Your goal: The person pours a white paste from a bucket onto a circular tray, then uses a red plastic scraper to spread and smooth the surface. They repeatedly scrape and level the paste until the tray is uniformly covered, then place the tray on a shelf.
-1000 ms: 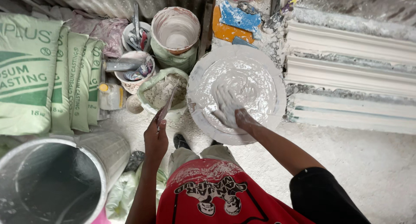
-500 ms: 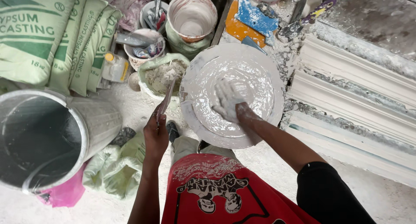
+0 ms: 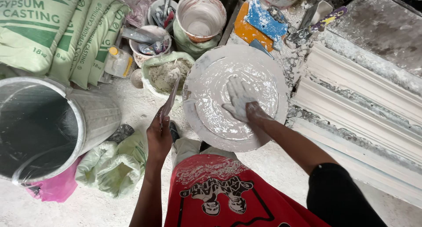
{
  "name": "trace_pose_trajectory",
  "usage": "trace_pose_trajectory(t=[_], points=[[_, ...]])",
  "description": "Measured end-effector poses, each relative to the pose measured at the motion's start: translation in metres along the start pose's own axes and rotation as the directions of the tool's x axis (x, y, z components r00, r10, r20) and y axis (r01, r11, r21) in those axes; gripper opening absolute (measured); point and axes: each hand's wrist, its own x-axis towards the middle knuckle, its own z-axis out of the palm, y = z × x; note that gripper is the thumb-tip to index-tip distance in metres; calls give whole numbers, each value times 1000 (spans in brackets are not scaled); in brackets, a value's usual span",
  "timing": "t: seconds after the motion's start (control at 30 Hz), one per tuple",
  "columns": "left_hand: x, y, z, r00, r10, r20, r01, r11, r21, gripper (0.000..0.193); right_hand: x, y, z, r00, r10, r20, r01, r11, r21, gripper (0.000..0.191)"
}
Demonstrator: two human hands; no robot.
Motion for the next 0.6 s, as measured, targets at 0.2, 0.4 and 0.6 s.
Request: trace_pose_trajectory(t=[0.2, 0.4, 0.6], points=[[-5, -1, -6, 1000, -13, -9, 12, 999, -46, 35, -28, -43, 6, 955, -292, 48, 290, 956, 37, 92], [-7, -18, -8, 999, -24, -24, 22, 998, -62, 34, -79, -8, -6, 946, -8, 324, -3, 999, 35, 93], [-10, -7, -4, 996, 89, -15, -90, 995, -34, 34, -19, 7, -14, 994, 105, 37, -106, 994, 19, 96]])
